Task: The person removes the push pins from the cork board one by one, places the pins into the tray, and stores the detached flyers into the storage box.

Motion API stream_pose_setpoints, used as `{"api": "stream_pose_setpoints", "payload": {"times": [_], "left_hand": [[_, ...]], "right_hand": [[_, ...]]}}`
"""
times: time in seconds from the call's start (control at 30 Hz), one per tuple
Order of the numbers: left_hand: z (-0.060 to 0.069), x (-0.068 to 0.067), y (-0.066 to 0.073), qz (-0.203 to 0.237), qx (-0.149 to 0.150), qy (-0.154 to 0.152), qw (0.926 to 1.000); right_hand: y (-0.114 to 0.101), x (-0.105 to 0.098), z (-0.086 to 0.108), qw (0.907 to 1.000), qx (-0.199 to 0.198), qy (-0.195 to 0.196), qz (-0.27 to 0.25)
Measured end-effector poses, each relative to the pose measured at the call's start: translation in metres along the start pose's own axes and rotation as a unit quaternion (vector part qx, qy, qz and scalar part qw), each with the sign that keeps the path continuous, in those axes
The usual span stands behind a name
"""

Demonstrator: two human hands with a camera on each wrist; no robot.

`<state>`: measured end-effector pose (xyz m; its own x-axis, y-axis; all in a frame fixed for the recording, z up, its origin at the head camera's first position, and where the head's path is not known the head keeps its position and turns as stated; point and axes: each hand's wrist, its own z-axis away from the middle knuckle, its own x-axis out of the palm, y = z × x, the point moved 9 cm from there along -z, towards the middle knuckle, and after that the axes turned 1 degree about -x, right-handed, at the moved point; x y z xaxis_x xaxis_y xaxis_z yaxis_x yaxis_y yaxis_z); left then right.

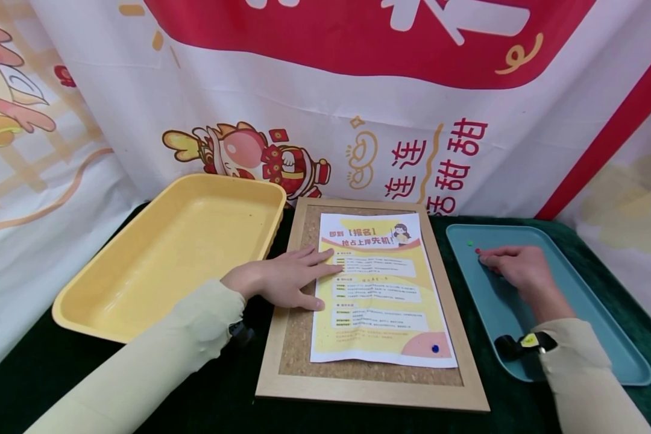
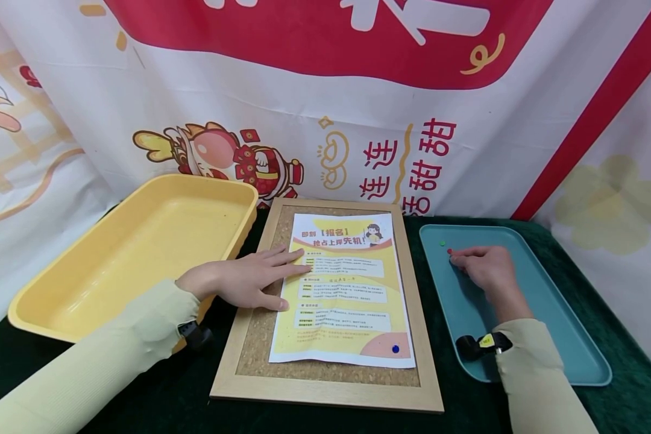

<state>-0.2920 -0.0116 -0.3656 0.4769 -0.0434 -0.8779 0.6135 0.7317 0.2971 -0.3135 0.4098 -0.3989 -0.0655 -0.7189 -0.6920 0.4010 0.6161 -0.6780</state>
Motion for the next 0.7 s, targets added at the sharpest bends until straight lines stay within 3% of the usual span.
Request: {"api": "stream_pose_setpoints", "payload": {"times": [0.53, 0.7], "left_hand": [[-0.001, 0.005, -0.003, -0.009, -0.007, -0.026, 0.9996], [-0.001, 0.005, -0.001, -0.012, 0.001, -0.022, 0.9997]], "right_hand": [[-0.005, 0.002, 0.004, 0.9990, -0.009, -0.042, -0.013], [-0.019, -0.006, 0.011, 0.9981, -0.029, -0.047, -0.026]]}}
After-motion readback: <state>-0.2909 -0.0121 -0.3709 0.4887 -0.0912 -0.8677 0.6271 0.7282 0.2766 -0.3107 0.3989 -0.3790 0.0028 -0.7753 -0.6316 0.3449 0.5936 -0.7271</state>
